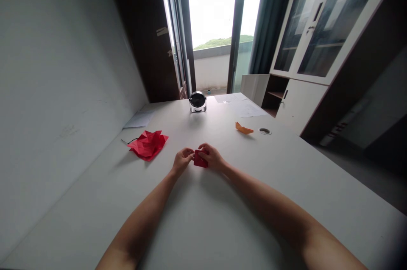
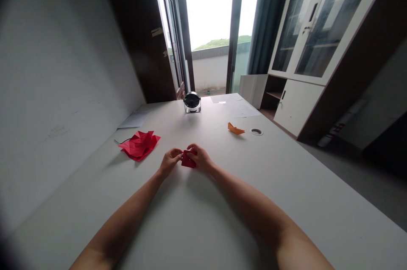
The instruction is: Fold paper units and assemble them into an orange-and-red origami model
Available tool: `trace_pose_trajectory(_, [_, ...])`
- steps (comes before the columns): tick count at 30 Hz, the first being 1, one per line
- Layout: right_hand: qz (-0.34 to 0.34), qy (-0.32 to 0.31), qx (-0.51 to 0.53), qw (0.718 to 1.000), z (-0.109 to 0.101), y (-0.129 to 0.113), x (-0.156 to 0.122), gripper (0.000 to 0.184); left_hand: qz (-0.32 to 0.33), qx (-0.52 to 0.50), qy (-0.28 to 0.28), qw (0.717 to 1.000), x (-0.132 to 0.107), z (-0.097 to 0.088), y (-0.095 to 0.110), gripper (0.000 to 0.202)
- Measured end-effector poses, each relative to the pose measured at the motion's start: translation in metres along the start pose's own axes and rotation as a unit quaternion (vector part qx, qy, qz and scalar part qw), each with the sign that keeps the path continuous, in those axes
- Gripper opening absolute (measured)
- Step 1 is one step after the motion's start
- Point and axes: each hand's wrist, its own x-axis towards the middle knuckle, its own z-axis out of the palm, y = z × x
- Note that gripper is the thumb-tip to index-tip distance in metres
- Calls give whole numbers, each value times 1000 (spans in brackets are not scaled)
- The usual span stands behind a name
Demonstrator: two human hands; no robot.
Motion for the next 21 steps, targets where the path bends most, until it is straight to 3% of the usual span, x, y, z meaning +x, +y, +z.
trace_pose_trajectory(14, [-9, 37, -40, 998, 2, -6, -1, 30, -13, 54, -42, 998, -7, 2, 2, 33])
trace_pose_trajectory(21, [12, 61, 28, 998, -4, -3, 3, 33, -13, 26, 20, 999, 1, -4, -4, 42])
